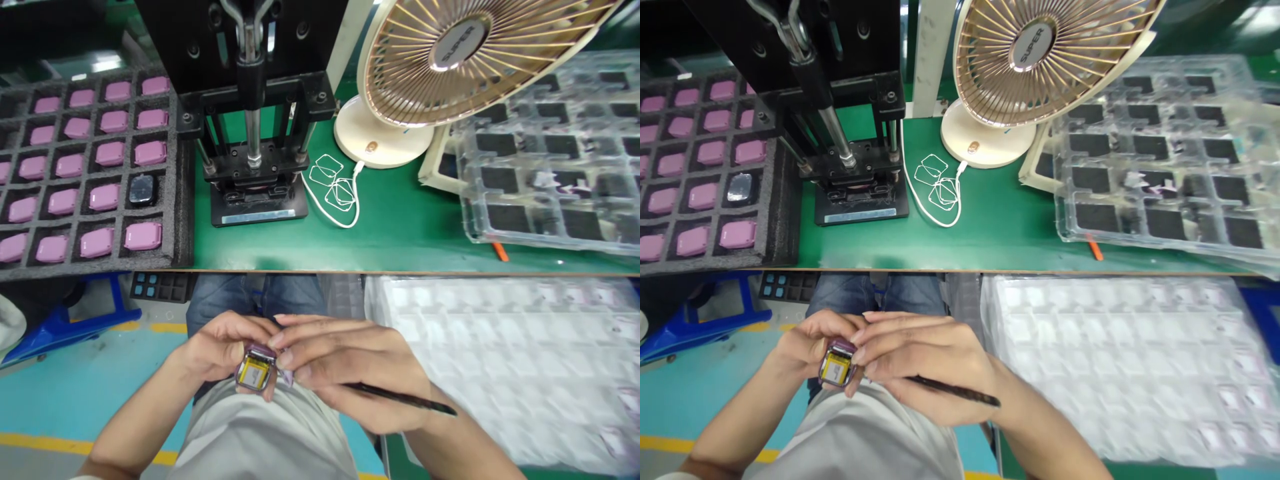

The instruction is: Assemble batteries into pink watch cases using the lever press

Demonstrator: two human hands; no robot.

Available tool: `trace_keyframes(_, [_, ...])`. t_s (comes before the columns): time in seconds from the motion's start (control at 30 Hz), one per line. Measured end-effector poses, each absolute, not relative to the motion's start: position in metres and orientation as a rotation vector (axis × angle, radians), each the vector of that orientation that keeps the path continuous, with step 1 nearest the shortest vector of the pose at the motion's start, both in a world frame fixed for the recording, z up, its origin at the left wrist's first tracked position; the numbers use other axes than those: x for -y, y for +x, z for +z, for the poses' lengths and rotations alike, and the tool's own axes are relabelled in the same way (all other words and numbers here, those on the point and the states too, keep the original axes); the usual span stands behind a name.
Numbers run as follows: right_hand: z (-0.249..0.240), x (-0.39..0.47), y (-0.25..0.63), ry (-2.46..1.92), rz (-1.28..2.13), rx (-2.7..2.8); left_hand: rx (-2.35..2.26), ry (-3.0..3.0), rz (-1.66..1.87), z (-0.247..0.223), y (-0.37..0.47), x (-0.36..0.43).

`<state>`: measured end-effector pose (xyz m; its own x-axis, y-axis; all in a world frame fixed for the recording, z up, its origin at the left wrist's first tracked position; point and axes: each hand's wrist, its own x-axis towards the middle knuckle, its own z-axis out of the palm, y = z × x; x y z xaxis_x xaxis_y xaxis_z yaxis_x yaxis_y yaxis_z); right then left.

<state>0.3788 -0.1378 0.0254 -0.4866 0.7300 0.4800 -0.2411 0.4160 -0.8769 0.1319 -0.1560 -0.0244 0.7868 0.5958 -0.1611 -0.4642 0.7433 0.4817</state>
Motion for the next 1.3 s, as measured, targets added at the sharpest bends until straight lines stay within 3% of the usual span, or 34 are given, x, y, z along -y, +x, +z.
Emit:
trace_keyframes(0.8, [0.02, 0.1462, 0.3742, -0.479, 1.116, 1.738, -0.312, 0.459, 0.625, -0.0229, 0.1329, 0.1546])
trace_keyframes(1.3, [0.0226, 0.1403, 0.3769, -0.423, 1.225, 1.682, -0.325, 0.505, 0.604, -0.0254, 0.1291, 0.1556])
